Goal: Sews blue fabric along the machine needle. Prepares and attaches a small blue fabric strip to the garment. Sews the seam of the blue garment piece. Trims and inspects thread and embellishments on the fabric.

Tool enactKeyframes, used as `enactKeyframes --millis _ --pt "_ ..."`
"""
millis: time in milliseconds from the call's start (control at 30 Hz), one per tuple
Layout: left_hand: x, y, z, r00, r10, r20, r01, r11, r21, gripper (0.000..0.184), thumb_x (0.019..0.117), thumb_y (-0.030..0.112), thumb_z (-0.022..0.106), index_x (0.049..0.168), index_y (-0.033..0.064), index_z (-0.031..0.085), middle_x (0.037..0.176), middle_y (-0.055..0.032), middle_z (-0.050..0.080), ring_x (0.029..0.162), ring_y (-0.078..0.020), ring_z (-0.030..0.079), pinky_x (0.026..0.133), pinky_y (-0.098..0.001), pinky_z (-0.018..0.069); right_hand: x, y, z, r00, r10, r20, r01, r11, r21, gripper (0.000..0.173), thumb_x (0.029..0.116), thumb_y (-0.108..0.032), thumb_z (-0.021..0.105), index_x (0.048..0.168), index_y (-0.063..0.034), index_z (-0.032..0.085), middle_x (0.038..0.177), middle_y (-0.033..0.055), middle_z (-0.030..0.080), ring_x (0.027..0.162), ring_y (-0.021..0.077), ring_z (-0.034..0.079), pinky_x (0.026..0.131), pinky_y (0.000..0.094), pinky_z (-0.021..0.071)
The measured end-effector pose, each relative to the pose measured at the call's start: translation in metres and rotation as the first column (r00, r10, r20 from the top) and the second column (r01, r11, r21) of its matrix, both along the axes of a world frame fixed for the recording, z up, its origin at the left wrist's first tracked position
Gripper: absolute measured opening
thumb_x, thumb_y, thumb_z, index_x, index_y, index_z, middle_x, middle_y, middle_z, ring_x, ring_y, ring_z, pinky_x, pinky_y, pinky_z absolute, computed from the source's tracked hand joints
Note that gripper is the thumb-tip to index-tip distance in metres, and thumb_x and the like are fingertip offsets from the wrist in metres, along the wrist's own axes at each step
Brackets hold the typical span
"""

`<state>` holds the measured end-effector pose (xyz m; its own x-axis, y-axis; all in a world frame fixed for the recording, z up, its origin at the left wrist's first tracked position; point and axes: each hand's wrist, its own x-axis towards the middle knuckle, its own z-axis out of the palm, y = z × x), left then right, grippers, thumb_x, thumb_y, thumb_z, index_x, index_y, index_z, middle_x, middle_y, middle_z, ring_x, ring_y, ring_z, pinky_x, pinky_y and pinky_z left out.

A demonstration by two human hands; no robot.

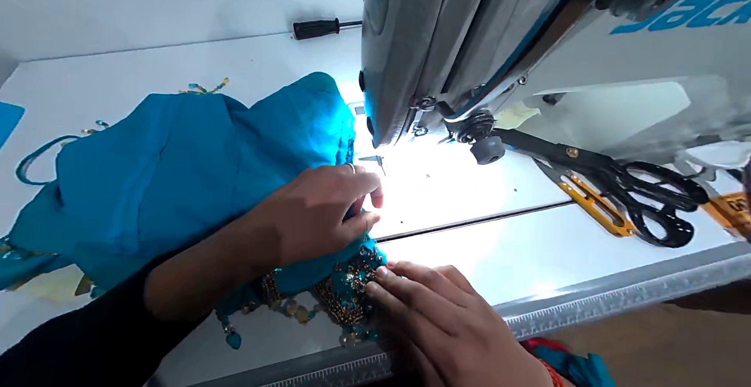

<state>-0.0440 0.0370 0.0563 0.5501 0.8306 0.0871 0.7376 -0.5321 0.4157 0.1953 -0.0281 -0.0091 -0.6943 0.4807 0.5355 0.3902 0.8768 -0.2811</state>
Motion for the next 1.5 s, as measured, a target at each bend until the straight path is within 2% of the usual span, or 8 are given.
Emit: enactKeyframes --millis 100,300,400,533,767,967,1267,1500 --pt "0.004 -0.006 0.004 0.99 0.09 0.105 -0.081 0.993 -0.086 0.01 0.0955 0.012 0.065 0.105 0.0135 0.07 0.071 0.0067 0.056 0.06 -0.0018 0.049 0.053 -0.0175 0.0417 0.002 0.0 0.002 0.995 0.031 -0.092 -0.043 0.99 -0.132 0.027 0.1067 -0.025 0.05 0.119 -0.0115 0.07 0.12 0.0055 0.073 0.114 0.0177 0.064 0.094 0.0294 0.0485" --pt "0.015 -0.017 0.005 0.973 0.224 0.055 -0.223 0.975 -0.022 0.035 0.1031 0.048 0.047 0.09 0.0196 0.061 0.07 0.0105 0.05 0.061 -0.0005 0.05 0.052 -0.0194 0.0408 0.003 0.022 0.01 0.96 -0.138 -0.242 0.021 0.901 -0.433 0.018 0.1018 -0.023 0.06 0.106 -0.0068 0.068 0.102 0.0028 0.07 0.076 0.0011 0.059 0.067 0.0146 0.0505" --pt "0.017 -0.024 0.001 0.969 0.245 -0.043 -0.242 0.968 0.06 0.042 0.0934 0.06 0.056 0.084 0.019 0.064 0.075 0.0078 0.052 0.067 -0.0047 0.056 0.054 -0.0231 0.0458 -0.008 0.03 0.01 0.961 -0.198 -0.192 0.108 0.91 -0.401 0.015 0.0969 -0.019 0.059 0.099 -0.0098 0.07 0.084 -0.0035 0.063 0.07 0.0004 0.056 0.062 0.0144 0.0484" --pt "0.006 -0.02 0.002 0.97 0.214 -0.112 -0.218 0.976 -0.026 0.029 0.091 0.044 0.067 0.076 0.0203 0.06 0.066 0.0095 0.049 0.056 -0.0017 0.049 0.049 -0.0212 0.0416 -0.013 0.035 0.014 0.947 -0.238 -0.217 0.104 0.864 -0.493 0.006 0.0944 -0.014 0.062 0.098 -0.0103 0.066 0.071 -0.007 0.059 0.055 -0.0034 0.051 0.049 0.0118 0.0452" --pt "0.01 -0.028 0.013 0.943 0.253 0.217 -0.222 0.963 -0.155 0.019 0.0982 0.027 0.065 0.081 0.0199 0.061 0.06 0.0112 0.054 0.049 0.0029 0.05 0.041 -0.0132 0.0372 -0.011 0.035 0.019 0.919 -0.218 -0.33 -0.051 0.762 -0.646 0.009 0.098 -0.019 0.065 0.104 -0.0118 0.062 0.076 -0.0089 0.064 0.056 -0.0042 0.056 0.048 0.0112 0.0468" --pt "0.017 -0.034 0.011 0.771 0.386 0.506 -0.216 0.906 -0.364 0.018 0.092 0.009 0.071 0.085 0.0144 0.056 0.081 0.0039 0.071 0.061 -0.0024 0.064 0.047 -0.0139 0.0481 -0.019 0.032 0.023 0.865 -0.296 -0.405 -0.131 0.646 -0.752 0.013 0.0957 -0.018 0.069 0.103 -0.0126 0.06 0.075 -0.0053 0.063 0.058 0.0006 0.059 0.05 0.0145 0.0494" --pt "0.013 -0.027 0.007 0.875 0.342 0.342 -0.165 0.876 -0.454 0.035 0.0958 0.011 0.064 0.129 0.0187 0.061 0.086 0.0075 0.069 0.066 -0.0001 0.064 0.054 -0.015 0.0531 -0.017 0.031 0.02 0.803 -0.328 -0.497 -0.187 0.654 -0.733 0.02 0.0939 0.0 0.064 0.099 -0.012 0.05 0.085 -0.0017 0.067 0.063 0.003 0.061 0.052 0.0148 0.0503" --pt "0.004 -0.02 -0.003 0.968 0.091 0.235 -0.035 0.973 -0.23 0.015 0.095 0.024 0.06 0.103 0.02 0.072 0.095 0.0071 0.053 0.07 0.008 0.053 0.057 -0.0063 0.0457 -0.016 0.031 0.019 0.816 -0.311 -0.487 -0.17 0.676 -0.717 0.02 0.0935 0.002 0.062 0.098 -0.012 0.049 0.088 -0.0018 0.066 0.066 0.002 0.061 0.054 0.0139 0.0501"
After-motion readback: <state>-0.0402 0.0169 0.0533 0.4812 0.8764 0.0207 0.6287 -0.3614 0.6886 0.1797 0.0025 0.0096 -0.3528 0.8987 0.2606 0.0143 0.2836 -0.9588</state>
